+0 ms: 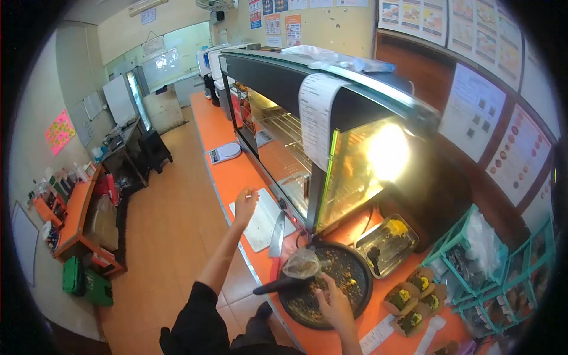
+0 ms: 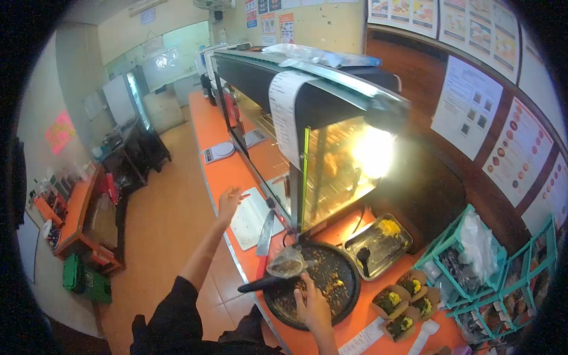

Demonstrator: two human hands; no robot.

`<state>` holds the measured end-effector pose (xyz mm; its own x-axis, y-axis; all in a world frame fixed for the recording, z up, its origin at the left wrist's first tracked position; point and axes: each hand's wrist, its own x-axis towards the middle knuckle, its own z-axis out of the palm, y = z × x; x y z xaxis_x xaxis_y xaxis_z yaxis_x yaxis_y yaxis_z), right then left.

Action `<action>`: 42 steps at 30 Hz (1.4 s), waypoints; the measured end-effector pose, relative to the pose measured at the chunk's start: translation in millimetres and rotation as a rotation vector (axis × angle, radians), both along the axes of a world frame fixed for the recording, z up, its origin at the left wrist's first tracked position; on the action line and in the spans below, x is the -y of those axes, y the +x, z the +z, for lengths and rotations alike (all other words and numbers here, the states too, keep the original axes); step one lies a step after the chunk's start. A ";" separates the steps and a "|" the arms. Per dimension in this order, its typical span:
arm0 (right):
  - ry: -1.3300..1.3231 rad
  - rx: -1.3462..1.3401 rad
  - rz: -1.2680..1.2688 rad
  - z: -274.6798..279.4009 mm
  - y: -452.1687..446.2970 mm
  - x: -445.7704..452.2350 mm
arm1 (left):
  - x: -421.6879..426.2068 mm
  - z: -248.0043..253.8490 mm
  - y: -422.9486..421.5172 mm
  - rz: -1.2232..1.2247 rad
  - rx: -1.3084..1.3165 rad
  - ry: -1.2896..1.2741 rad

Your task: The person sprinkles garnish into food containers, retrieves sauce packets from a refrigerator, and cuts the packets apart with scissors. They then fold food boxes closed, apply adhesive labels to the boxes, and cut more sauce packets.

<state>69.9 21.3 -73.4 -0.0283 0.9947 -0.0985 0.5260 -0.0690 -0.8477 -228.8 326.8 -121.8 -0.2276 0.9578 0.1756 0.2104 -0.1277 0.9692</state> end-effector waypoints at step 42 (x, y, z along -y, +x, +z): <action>0.148 0.300 -1.346 -41.4 -144.0 -46.8 | -481.3 69.6 -148.2 0.339 0.027 0.491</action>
